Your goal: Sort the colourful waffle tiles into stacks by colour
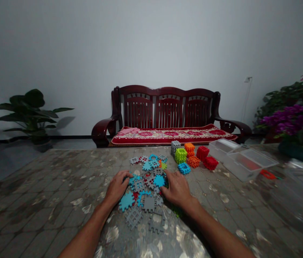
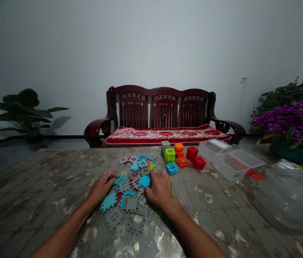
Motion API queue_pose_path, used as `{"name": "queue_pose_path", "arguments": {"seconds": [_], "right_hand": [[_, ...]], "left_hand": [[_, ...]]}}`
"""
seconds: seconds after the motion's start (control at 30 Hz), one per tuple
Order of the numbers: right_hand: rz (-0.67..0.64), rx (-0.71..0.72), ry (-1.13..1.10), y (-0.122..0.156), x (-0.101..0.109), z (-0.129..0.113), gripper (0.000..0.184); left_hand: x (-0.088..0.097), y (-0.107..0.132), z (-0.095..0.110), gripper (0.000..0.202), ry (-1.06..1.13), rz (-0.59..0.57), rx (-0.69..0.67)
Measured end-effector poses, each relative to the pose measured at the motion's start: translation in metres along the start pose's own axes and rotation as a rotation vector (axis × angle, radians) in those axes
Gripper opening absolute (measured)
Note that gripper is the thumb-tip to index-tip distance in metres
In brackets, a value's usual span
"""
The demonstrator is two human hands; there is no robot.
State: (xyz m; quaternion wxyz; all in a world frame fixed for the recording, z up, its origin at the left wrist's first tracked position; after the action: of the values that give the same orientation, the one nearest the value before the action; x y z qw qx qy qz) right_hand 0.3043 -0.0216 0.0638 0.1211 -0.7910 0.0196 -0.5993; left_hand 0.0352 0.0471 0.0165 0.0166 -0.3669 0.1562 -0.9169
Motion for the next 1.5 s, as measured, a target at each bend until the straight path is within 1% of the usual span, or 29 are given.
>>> {"name": "queue_pose_path", "arguments": {"seconds": [0.17, 0.3, 0.43, 0.53, 0.63, 0.73, 0.8, 0.9, 1.07, 1.4, 1.5], "right_hand": [[0.005, -0.002, -0.007, -0.001, 0.002, -0.004, 0.062], [0.0, 0.005, -0.03, -0.001, -0.004, -0.007, 0.065], [0.077, 0.023, -0.065, -0.002, -0.005, -0.005, 0.062], [0.198, -0.02, -0.096, -0.005, 0.003, 0.014, 0.056], [0.325, -0.139, -0.057, -0.011, 0.016, 0.049, 0.054], [0.375, -0.262, 0.039, -0.015, 0.023, 0.084, 0.051], [0.372, -0.304, 0.078, -0.016, 0.024, 0.099, 0.049], [0.342, -0.336, 0.121, -0.016, 0.022, 0.108, 0.048], [0.286, -0.371, 0.18, -0.017, 0.021, 0.107, 0.047], [0.228, -0.382, 0.225, -0.02, 0.017, 0.102, 0.052], [0.229, -0.379, 0.222, -0.018, 0.017, 0.102, 0.053]], "left_hand": [[0.0, 0.0, 0.001, 0.031, -0.01, -0.01, -0.004], [0.001, 0.0, 0.002, 0.03, -0.012, -0.012, -0.005], [0.001, 0.0, 0.002, 0.03, -0.005, -0.006, -0.011], [0.001, 0.0, 0.001, 0.03, -0.004, 0.001, -0.01], [0.0, 0.0, -0.001, 0.03, -0.008, 0.0, -0.012], [-0.001, -0.001, -0.001, 0.03, -0.002, 0.001, -0.022], [0.0, 0.0, 0.0, 0.029, 0.002, 0.009, -0.024], [0.0, 0.0, 0.0, 0.028, 0.001, 0.016, -0.027], [0.0, 0.0, -0.001, 0.029, -0.005, 0.008, -0.028], [-0.002, -0.001, -0.004, 0.029, -0.003, 0.013, -0.027], [-0.002, -0.001, -0.003, 0.03, -0.005, 0.014, -0.021]]}}
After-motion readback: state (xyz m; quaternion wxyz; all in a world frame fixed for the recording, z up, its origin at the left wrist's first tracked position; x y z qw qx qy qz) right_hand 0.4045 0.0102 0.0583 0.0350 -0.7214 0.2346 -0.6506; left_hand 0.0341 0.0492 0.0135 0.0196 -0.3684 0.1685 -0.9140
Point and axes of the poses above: each hand's wrist, its own y-axis away from the middle knuckle, its own x-axis out of the back of the hand, z = x × y, the point moved 5 cm from there along -y, towards the middle knuckle, and after that the axes turned 2 degrees about y, right-handed, at the moved point
